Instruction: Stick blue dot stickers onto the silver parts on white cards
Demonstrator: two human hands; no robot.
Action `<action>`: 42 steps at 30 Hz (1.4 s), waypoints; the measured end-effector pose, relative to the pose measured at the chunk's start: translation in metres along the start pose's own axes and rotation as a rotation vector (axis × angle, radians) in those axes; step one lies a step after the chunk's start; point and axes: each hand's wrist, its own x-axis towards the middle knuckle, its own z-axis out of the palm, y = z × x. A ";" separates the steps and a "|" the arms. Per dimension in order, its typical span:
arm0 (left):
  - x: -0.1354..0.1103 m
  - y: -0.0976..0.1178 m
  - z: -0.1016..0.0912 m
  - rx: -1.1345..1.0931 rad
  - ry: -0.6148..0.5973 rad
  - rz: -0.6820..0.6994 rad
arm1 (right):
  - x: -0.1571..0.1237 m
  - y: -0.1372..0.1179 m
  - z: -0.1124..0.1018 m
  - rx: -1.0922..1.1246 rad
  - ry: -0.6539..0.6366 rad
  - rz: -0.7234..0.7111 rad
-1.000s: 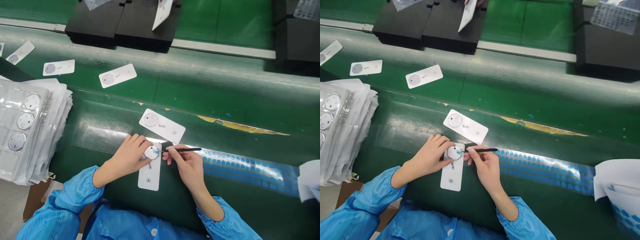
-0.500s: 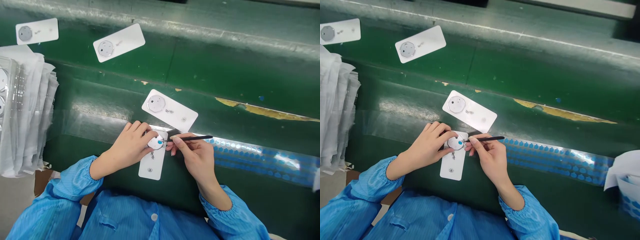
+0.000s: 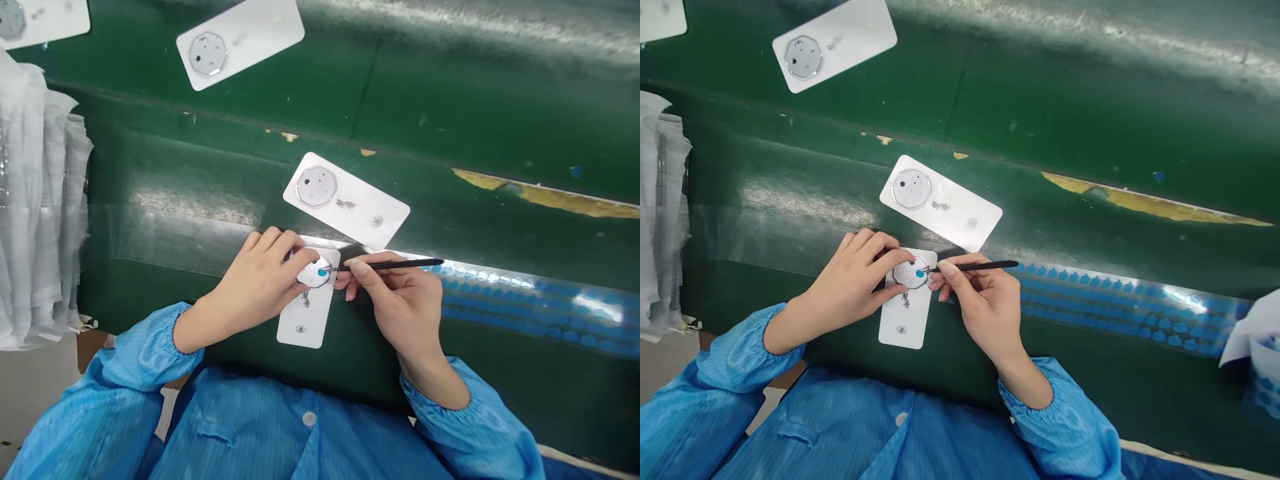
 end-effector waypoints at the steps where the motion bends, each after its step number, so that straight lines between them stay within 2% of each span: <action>1: 0.000 0.000 0.000 0.003 0.003 -0.001 | 0.000 0.000 0.000 0.006 0.005 0.001; 35: -0.001 0.002 0.002 0.037 0.026 -0.007 | -0.002 0.004 0.003 -0.022 0.026 -0.088; 38: -0.004 0.004 0.006 0.056 0.072 -0.006 | -0.003 0.005 0.003 -0.026 0.028 -0.098; 42: -0.013 0.007 0.017 0.094 0.223 0.055 | -0.004 0.007 0.003 -0.004 0.028 -0.098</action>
